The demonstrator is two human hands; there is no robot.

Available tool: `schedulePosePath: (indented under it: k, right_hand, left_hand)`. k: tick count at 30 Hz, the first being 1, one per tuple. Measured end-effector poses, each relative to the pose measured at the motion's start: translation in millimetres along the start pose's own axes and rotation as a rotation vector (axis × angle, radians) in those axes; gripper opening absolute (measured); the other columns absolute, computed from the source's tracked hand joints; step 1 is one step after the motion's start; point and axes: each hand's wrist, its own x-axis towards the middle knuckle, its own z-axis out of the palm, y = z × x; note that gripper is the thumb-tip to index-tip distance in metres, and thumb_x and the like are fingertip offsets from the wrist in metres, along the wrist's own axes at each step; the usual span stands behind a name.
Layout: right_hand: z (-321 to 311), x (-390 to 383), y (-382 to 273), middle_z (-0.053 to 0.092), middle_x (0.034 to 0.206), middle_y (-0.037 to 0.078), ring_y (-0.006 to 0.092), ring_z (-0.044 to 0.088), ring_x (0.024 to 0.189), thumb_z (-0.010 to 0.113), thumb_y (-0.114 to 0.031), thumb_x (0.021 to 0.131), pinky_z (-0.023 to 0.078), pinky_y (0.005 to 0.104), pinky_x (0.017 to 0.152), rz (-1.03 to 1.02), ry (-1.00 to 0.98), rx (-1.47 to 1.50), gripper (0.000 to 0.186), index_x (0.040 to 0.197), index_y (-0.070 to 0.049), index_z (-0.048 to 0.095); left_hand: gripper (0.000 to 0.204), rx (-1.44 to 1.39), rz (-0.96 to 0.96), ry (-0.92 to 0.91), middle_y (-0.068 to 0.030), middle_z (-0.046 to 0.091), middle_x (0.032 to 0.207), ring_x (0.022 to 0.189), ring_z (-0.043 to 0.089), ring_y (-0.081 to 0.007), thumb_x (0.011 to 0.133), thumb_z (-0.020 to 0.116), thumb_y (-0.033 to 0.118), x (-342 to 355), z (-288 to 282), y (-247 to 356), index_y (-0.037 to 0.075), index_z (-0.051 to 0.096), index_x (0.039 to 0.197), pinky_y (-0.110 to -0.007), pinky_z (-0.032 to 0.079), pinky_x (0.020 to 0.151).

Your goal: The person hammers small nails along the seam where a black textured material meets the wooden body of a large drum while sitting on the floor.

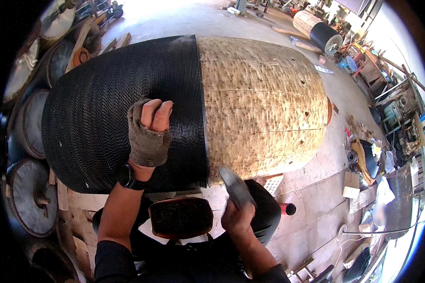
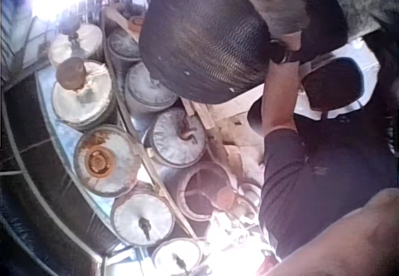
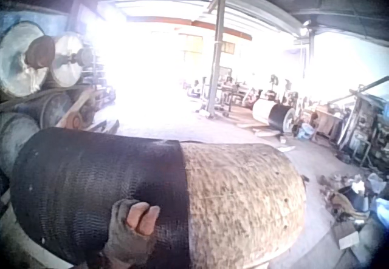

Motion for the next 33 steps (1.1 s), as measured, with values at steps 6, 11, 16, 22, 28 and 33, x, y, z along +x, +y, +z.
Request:
schedulePosePath:
  k: [6,11,16,22,28,33]
  right_hand:
    - [-8.8,-6.3,-4.9,0.064,0.078,0.021,0.0395,0.066,0.069,0.056,-0.008,0.093,0.053,0.0447,0.063,0.228,-0.079,0.193,0.018,0.108,0.002,0.058]
    - [-2.7,-12.6,11.0,0.062,0.076,0.02,0.0368,0.064,0.068,0.055,-0.007,0.096,0.05,0.0426,0.061,-0.017,-0.108,-0.257,0.013,0.098,0.004,0.049]
    - [4.6,-39.0,20.4,0.061,0.074,0.024,0.0458,0.062,0.07,0.063,-0.014,0.095,0.048,0.0467,0.058,0.456,-0.181,-0.014,0.017,0.1,-0.001,0.053]
    - [-17.2,-72.0,16.9,0.056,0.069,0.02,0.0395,0.057,0.06,0.061,-0.017,0.098,0.045,0.0429,0.054,0.411,-0.119,0.092,0.019,0.097,-0.001,0.053]
    - [-25.2,-84.1,19.4,0.059,0.068,0.022,0.0421,0.061,0.063,0.064,-0.021,0.097,0.047,0.0467,0.055,0.431,-0.118,0.106,0.023,0.095,-0.001,0.053]
    - [-26.0,-84.8,26.6,0.055,0.067,0.019,0.0372,0.056,0.059,0.062,-0.021,0.099,0.044,0.0427,0.054,0.401,-0.105,0.148,0.023,0.095,0.0,0.052]
  left_hand:
    - [0.039,0.087,0.001,0.001,-0.0091,0.055,0.111,0.099,0.058,-0.0292,0.078,0.069,0.003,0.7,-0.3,-0.6,0.009,0.063,0.115,-0.047,0.049,0.088]
    - [0.041,0.139,-0.002,-0.017,-0.0086,0.056,0.112,0.103,0.057,-0.0289,0.074,0.069,0.004,7.9,0.9,-2.9,0.009,0.064,0.115,-0.046,0.048,0.089]
    - [0.031,0.193,-0.016,-0.003,-0.008,0.058,0.109,0.101,0.059,-0.0286,0.084,0.067,0.001,14.9,3.4,-4.6,0.011,0.067,0.113,-0.042,0.052,0.085]
    - [0.033,0.236,-0.033,-0.031,-0.0095,0.058,0.108,0.099,0.059,-0.0301,0.085,0.064,-0.002,20.8,2.4,4.9,0.009,0.062,0.116,-0.043,0.053,0.086]
    - [0.028,-0.2,0.02,-0.048,-0.0102,0.059,0.09,0.086,0.06,-0.0249,0.097,0.059,0.019,-27.2,-31.7,79.2,0.001,0.057,0.118,-0.039,0.049,0.079]
    - [0.045,-0.508,-0.122,-0.112,-0.0106,0.067,0.096,0.09,0.065,-0.0259,0.087,0.063,-0.002,-88.9,-26.9,138.8,0.004,0.055,0.13,-0.044,0.049,0.091]
